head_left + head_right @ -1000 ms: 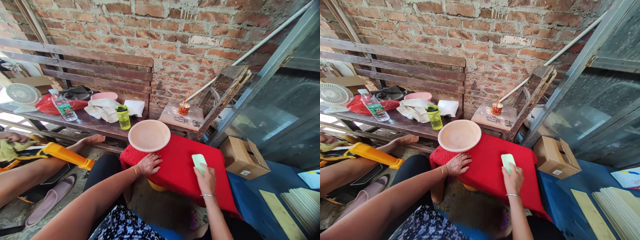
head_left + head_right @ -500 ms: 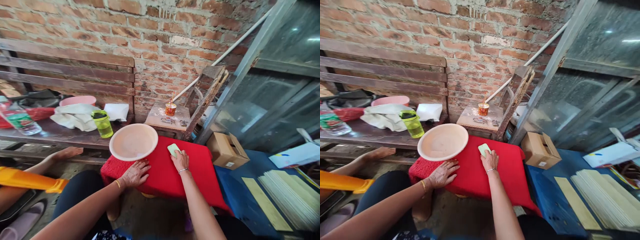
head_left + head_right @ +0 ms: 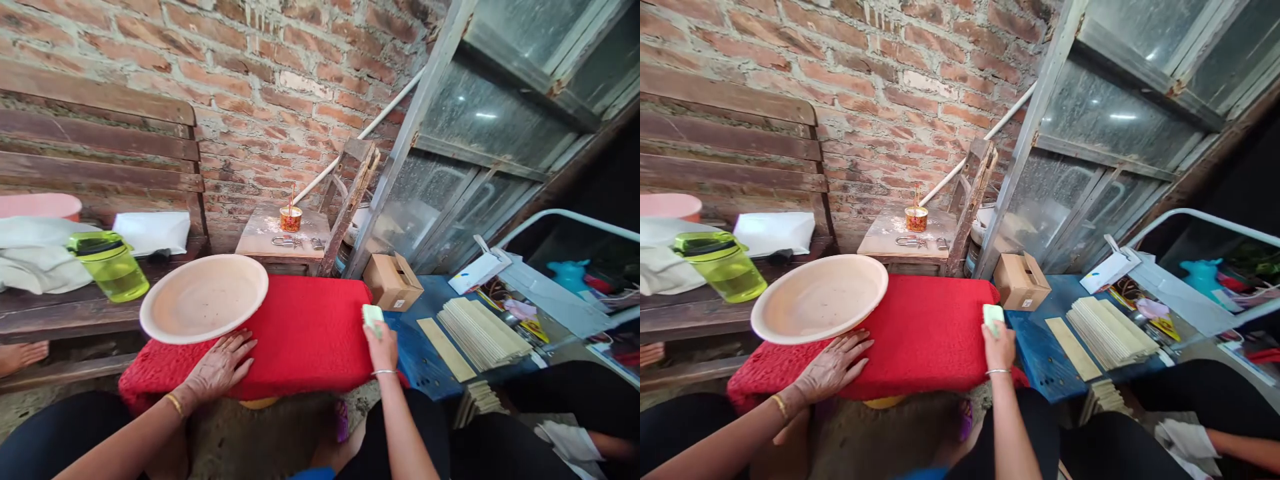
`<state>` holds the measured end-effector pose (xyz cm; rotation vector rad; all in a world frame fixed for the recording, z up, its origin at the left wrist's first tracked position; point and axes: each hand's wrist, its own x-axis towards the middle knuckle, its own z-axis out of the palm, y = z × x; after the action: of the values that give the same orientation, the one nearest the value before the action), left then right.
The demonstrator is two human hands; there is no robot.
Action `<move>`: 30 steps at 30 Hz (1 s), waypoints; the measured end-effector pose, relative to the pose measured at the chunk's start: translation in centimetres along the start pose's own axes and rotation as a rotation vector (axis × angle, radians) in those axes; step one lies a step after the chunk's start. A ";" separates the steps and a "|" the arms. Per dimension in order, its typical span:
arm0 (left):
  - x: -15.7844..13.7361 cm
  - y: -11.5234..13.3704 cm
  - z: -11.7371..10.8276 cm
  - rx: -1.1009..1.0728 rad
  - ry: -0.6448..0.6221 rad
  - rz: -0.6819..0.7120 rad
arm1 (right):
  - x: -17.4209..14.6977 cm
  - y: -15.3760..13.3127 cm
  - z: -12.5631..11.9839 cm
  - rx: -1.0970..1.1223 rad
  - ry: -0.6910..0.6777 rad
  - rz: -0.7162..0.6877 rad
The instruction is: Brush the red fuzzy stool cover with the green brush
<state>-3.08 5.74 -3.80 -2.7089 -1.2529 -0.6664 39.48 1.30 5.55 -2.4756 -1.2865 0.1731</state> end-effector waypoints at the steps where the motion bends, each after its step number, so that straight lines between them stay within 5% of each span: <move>1: 0.0 0.0 -0.1 -0.001 -0.004 -0.001 | -1.9 -1.6 1.0 0.039 -0.022 -0.080; 6: 0.6 0.6 -1.0 0.006 -0.045 -0.008 | -9.6 -8.6 4.7 0.165 -0.156 -0.521; 9: 1.0 1.6 -2.2 0.000 -0.080 -0.041 | -10.2 -8.9 5.0 0.123 -0.171 -0.691; 18: 1.8 2.4 -3.0 -0.026 -0.123 -0.074 | -0.2 1.8 4.1 0.018 -0.057 -0.227; 24: 1.5 2.1 -1.9 0.005 -0.098 -0.050 | -1.3 -0.4 3.0 0.108 -0.080 -0.253; 30: 1.8 1.9 -1.7 0.037 -0.065 -0.011 | 0.1 -0.9 5.3 0.065 -0.177 -0.370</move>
<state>-1.22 5.31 -1.30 -2.7161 -1.2824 -0.5553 37.48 3.15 0.87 -2.1594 -1.7551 0.3391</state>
